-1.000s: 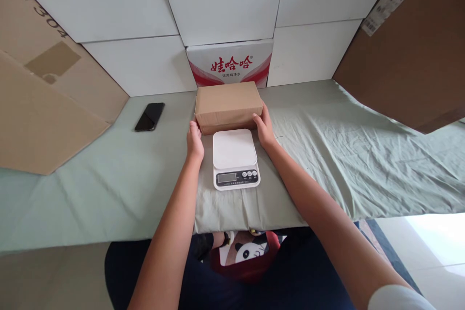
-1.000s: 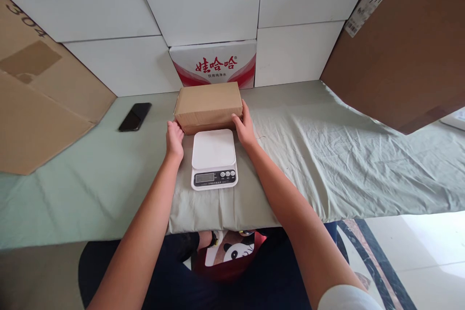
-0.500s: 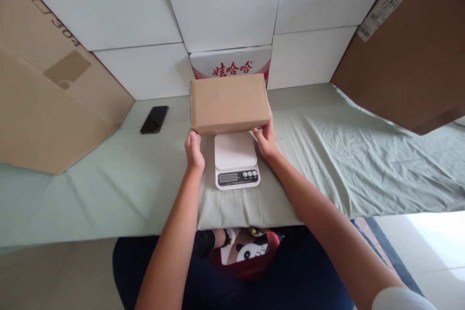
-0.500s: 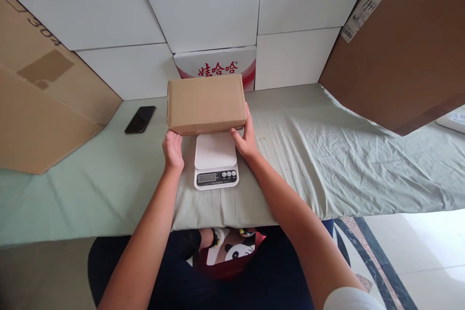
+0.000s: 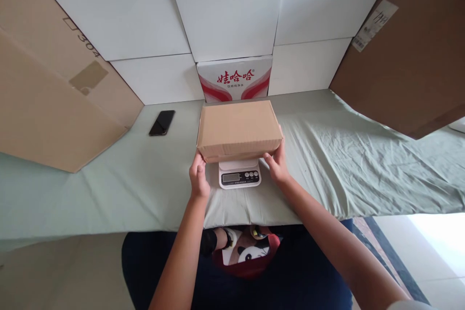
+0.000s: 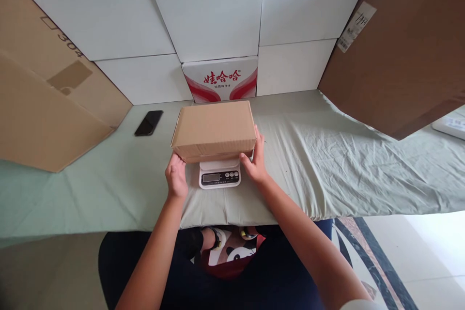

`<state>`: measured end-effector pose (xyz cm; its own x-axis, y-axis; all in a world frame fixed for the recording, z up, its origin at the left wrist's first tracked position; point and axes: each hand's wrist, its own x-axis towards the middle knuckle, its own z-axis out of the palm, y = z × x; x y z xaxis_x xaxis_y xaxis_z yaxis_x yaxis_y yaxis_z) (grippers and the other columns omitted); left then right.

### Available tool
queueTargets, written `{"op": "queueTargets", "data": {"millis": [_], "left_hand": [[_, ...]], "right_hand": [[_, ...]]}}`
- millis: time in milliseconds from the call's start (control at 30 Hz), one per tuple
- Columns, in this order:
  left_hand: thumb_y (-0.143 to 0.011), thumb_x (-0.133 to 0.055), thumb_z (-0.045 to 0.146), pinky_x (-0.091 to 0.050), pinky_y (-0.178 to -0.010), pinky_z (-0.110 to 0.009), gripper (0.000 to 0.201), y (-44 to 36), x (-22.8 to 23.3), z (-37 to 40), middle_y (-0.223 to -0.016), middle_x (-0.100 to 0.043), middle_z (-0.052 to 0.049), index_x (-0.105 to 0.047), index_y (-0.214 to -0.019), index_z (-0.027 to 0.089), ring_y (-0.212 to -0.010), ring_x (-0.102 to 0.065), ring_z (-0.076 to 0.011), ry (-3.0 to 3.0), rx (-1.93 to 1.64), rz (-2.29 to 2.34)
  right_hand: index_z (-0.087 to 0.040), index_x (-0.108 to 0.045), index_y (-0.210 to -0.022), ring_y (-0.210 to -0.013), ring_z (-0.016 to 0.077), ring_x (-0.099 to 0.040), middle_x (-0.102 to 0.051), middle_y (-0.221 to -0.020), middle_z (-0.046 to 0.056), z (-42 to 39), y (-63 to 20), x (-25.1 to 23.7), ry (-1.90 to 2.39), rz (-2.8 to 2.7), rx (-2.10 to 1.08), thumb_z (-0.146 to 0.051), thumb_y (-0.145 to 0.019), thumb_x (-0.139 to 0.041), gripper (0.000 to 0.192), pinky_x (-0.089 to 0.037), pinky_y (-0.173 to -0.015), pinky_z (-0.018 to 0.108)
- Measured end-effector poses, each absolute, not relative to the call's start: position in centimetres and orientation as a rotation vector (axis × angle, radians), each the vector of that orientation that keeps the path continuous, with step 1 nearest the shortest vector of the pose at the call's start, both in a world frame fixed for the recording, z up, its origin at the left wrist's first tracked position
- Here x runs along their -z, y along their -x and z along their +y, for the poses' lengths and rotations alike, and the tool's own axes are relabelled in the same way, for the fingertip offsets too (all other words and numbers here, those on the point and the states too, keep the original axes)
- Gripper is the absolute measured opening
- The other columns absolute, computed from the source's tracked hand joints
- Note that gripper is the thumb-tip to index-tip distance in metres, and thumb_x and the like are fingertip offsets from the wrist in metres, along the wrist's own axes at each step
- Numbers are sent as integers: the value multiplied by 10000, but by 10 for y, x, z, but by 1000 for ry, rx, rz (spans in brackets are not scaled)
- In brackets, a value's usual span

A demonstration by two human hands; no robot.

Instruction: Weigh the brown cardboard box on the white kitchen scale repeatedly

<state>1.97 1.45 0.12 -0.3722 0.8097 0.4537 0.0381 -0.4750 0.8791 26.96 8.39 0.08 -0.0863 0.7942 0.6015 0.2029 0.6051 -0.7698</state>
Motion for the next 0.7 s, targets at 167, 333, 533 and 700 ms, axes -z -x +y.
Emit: {"op": "queueTargets", "data": {"millis": [167,333,533,700], "left_hand": [[-946,-469,787,-526,-1119,-452,815,-28,1,-6,-1415,-702,-200,-661,-1440,169,-1367,-646,-362,-1258,-1907,1176],[-950,-472,780,-515,-1140,-455,808,-32,2,-10,-1428,-697,-198,-655,-1445,168,-1389,-634,-355,-1203,-1881,1235],[-979,-490,721,-509,-1124,-417,733,-29,3,-6,-1404,-714,-179,-662,-1433,172,-1322,-672,-316,-1181,-1890,1241],[-968,-498,727,-509,-1118,-418,738,-29,1,-5,-1363,-728,-180,-669,-1417,168,-1339,-657,-324,-1192,-1872,1266]], "right_hand": [[-456,-166,-1673,-1512,428,-393,-322,-1724,63,65,-277,2,880,-1630,-696,-715,-937,-541,866,-385,-1219,726],[-432,-207,-1666,-1514,415,-379,-357,-1684,88,64,-275,-1,879,-1621,-698,-700,-935,-568,858,-312,-1271,712],[-425,-280,-1639,-1478,398,-416,-431,-1607,98,67,-273,-1,885,-1601,-716,-685,-942,-573,800,-369,-1232,701],[-399,-321,-1630,-1428,368,-452,-485,-1524,99,68,-272,-1,894,-1589,-705,-655,-951,-573,769,-374,-1239,663]]}}
